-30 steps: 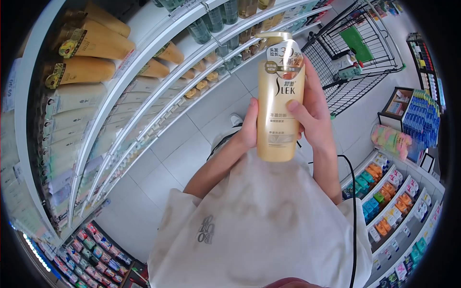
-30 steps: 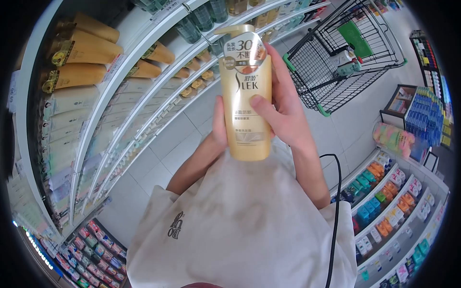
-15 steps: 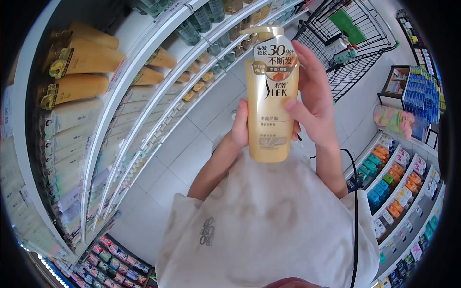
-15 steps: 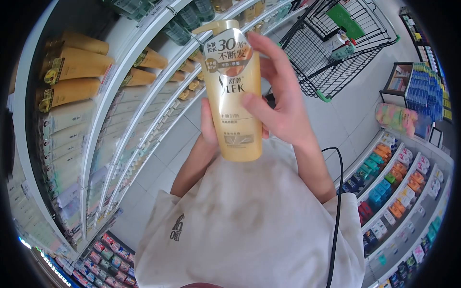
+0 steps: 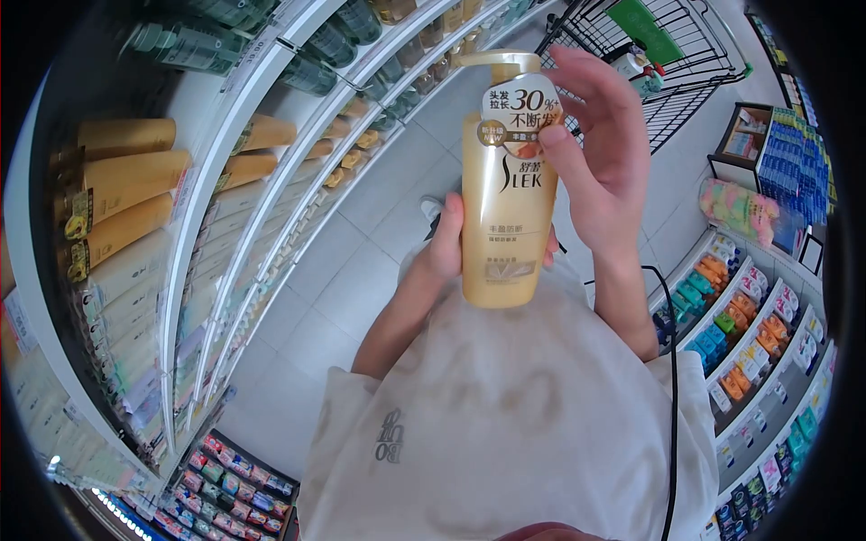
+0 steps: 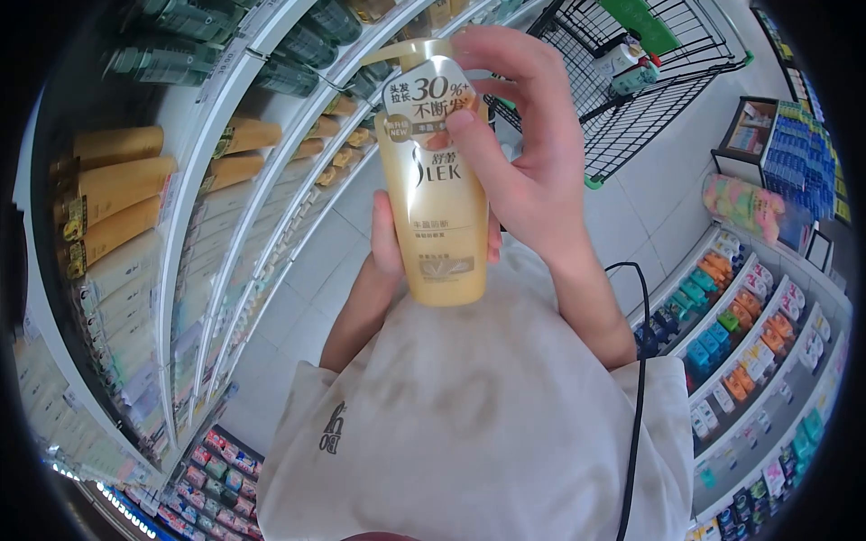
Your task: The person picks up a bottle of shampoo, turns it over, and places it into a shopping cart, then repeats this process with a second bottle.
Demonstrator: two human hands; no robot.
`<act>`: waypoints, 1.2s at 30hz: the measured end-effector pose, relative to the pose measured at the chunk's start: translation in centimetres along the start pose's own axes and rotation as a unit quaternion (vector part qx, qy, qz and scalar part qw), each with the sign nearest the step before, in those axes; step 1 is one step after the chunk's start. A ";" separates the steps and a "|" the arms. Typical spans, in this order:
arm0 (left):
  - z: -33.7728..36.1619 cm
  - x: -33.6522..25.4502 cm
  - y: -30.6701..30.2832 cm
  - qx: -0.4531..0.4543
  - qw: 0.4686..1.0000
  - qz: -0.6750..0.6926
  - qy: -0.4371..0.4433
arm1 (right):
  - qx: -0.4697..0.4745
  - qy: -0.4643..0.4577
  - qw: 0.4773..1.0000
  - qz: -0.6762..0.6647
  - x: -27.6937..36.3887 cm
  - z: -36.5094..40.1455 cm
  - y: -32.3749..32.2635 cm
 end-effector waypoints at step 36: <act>6.1 -1.0 -1.3 -0.156 0.986 -0.031 0.047 | 0.111 0.035 0.992 -0.058 -0.6 1.3 7.0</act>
Point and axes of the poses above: each hand's wrist, its own z-axis away from the middle knuckle, its own y-axis out of the palm, x = y × z, the point moved 9 cm from there along -z, towards the middle knuckle, and after that the axes turned 1 degree about x, right-handed, at the moved point
